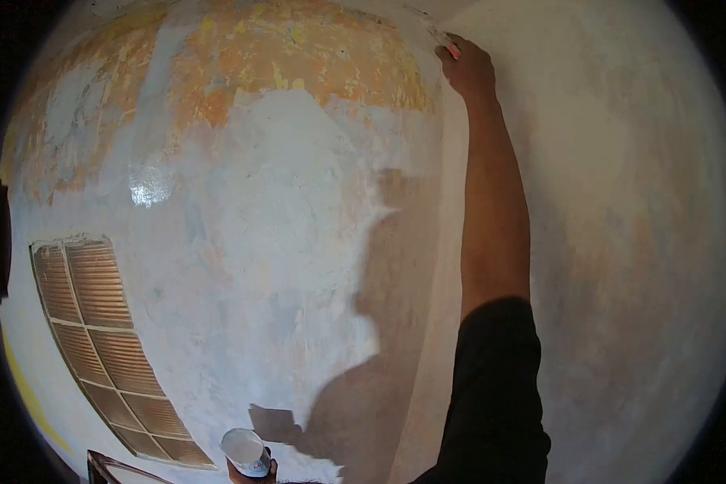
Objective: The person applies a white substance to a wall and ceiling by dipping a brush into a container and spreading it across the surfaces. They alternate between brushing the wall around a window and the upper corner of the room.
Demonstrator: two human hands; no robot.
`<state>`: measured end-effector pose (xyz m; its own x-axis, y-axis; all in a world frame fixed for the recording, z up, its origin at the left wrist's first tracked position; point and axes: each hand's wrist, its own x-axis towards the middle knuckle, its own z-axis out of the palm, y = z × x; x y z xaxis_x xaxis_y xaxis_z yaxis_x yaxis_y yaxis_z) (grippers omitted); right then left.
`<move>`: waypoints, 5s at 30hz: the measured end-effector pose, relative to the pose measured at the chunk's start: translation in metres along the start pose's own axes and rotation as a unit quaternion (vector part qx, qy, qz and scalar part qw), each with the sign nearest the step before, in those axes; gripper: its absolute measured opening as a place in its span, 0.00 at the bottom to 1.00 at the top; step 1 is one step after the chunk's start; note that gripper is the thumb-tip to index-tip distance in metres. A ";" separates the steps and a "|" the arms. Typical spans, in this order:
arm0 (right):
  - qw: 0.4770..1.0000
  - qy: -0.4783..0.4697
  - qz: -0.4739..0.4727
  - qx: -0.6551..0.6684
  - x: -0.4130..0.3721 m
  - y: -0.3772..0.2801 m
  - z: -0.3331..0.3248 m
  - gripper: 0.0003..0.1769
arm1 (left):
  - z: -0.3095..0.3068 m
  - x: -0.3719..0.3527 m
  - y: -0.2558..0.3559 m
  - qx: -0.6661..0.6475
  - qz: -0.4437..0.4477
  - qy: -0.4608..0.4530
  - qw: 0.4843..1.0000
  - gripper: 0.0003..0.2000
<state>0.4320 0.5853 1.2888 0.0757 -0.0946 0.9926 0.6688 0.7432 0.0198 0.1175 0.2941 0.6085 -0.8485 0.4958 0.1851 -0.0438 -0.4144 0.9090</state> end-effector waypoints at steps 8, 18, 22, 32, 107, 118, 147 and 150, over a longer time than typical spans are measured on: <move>0.988 -0.120 0.076 -0.054 -0.121 -0.011 -0.024 0.26 | -0.011 0.053 -0.027 -0.218 -0.440 0.215 0.844 0.20; 0.997 -0.022 0.038 0.063 -0.113 -0.038 -0.040 0.22 | -0.031 0.023 -0.042 0.171 0.107 -0.122 0.972 0.23; 1.000 -0.003 0.006 -0.019 -0.020 -0.007 0.001 0.24 | -0.030 0.025 -0.038 0.152 0.080 -0.116 0.978 0.24; 0.997 0.005 0.064 -0.040 -0.198 -0.023 -0.026 0.23 | -0.032 0.027 -0.038 0.117 0.053 -0.133 0.983 0.24; 0.999 -0.047 -0.001 -0.025 -0.150 -0.055 -0.059 0.20 | -0.058 0.027 -0.045 0.124 0.074 -0.100 0.984 0.33; 0.993 -0.082 -0.008 0.079 -0.143 -0.048 -0.041 0.20 | -0.062 0.026 -0.048 0.149 0.093 -0.077 0.981 0.33; 0.991 -0.119 -0.061 0.007 0.038 -0.072 -0.018 0.26 | -0.056 0.020 -0.038 0.211 0.108 -0.035 0.971 0.34; 0.985 -0.165 -0.046 -0.001 0.022 -0.069 0.003 0.26 | -0.057 0.018 -0.039 0.214 0.112 -0.038 0.970 0.34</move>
<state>0.3855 0.5340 1.3100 -0.2298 0.0601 0.9714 0.6634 0.7400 0.1112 0.0737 0.2755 0.5548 -0.7688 0.4918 0.4087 0.3739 -0.1727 0.9113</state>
